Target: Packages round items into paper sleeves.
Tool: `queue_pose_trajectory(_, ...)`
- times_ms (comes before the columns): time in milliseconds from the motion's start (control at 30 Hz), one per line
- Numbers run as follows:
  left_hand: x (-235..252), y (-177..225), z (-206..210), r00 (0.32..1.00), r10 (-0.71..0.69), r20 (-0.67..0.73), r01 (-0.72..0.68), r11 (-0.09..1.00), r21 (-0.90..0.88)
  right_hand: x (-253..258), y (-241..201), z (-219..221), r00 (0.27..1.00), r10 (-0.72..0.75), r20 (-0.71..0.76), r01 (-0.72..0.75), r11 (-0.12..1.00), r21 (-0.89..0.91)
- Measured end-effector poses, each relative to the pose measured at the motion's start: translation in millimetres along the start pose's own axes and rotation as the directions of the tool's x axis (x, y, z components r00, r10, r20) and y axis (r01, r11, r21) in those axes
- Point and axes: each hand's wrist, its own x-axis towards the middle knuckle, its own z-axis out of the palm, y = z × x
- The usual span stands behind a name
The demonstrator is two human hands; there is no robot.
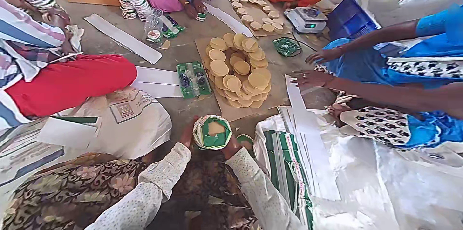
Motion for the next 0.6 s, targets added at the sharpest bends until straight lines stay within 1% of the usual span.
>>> queue_pose_trajectory(33, 0.1, -1.3, -17.1, 1.000, 0.004, -0.031, -0.005, 1.000, -0.012, 2.4, 3.2, 22.6, 0.996, 0.069, -0.061, -0.067, 0.997, 0.031)
queue_pose_trajectory(67, 8.7, -13.1, -41.1, 0.999, 0.047, -0.018, -0.047, 0.999, -0.020, 7.0, 13.2, 29.2, 0.995, 0.102, -0.023, -0.102, 0.995, 0.012)
queue_pose_trajectory(100, 24.3, -33.3, -70.6, 0.993, 0.111, 0.033, -0.110, 0.993, -0.034, 12.7, 28.5, 26.4, 0.996, 0.088, 0.022, -0.087, 0.996, -0.034)
queue_pose_trajectory(133, 34.0, -49.6, -95.6, 0.983, 0.165, 0.080, -0.165, 0.986, -0.013, 13.5, 40.4, 25.7, 0.996, 0.081, 0.029, -0.077, 0.989, -0.123)
queue_pose_trajectory(167, 28.1, -50.5, -107.1, 0.980, 0.170, 0.102, -0.174, 0.984, 0.033, 5.5, 43.5, 34.5, 0.995, 0.098, -0.033, -0.103, 0.970, -0.220)
queue_pose_trajectory(200, 7.5, -29.9, -99.7, 0.997, 0.074, 0.033, -0.076, 0.995, 0.065, 0.7, 43.7, 44.9, 0.990, 0.111, -0.090, -0.132, 0.953, -0.272)
queue_pose_trajectory(233, -17.8, 1.8, -80.4, 0.992, -0.075, -0.097, 0.079, 0.996, 0.036, -0.2, 43.8, 53.6, 0.979, 0.138, -0.153, -0.177, 0.942, -0.285)
queue_pose_trajectory(267, -30.2, 9.4, -76.4, 0.994, -0.041, -0.098, 0.048, 0.996, 0.070, 3.7, 46.8, 55.8, 0.972, 0.158, -0.174, -0.204, 0.935, -0.290)
queue_pose_trajectory(300, -30.5, 16.3, -71.6, 0.986, -0.099, -0.131, 0.106, 0.993, 0.046, 8.6, 56.0, 48.3, 0.980, 0.151, -0.133, -0.187, 0.927, -0.325)
queue_pose_trajectory(333, -19.8, 7.9, -78.4, 0.986, -0.128, -0.106, 0.131, 0.991, 0.028, 8.2, 61.8, 41.1, 0.986, 0.143, -0.084, -0.163, 0.925, -0.342)
queue_pose_trajectory(367, 3.0, -21.6, -99.6, 0.999, 0.009, 0.046, -0.012, 0.999, 0.048, 6.9, 63.2, 36.1, 0.991, 0.125, -0.047, -0.134, 0.941, -0.311)
queue_pose_trajectory(400, 22.9, -44.3, -114.3, 0.979, 0.132, 0.157, -0.142, 0.988, 0.055, 5.1, 62.9, 31.9, 0.994, 0.105, -0.035, -0.111, 0.962, -0.248)
queue_pose_trajectory(433, 26.7, -48.3, -114.8, 0.978, 0.143, 0.152, -0.155, 0.985, 0.072, -1.4, 54.6, 34.7, 0.993, 0.105, -0.062, -0.114, 0.981, -0.157)
queue_pose_trajectory(500, 10.6, -30.3, -97.8, 0.998, 0.056, 0.043, -0.061, 0.988, 0.142, -13.2, 33.9, 37.3, 0.979, 0.159, -0.126, -0.163, 0.986, -0.026)
queue_pose_trajectory(533, 5.3, -25.5, -91.7, 1.000, 0.027, 0.003, -0.027, 0.984, 0.176, -19.3, 27.6, 38.4, 0.977, 0.152, -0.149, -0.158, 0.987, -0.029)
queue_pose_trajectory(567, 0.1, -20.9, -86.8, 1.000, 0.010, -0.019, -0.006, 0.980, 0.199, -25.0, 24.9, 40.1, 0.981, 0.105, -0.164, -0.122, 0.988, -0.093)
queue_pose_trajectory(600, -3.9, -18.1, -83.8, 1.000, 0.012, -0.025, -0.006, 0.976, 0.216, -30.4, 24.0, 41.1, 0.986, 0.061, -0.158, -0.093, 0.973, -0.210)
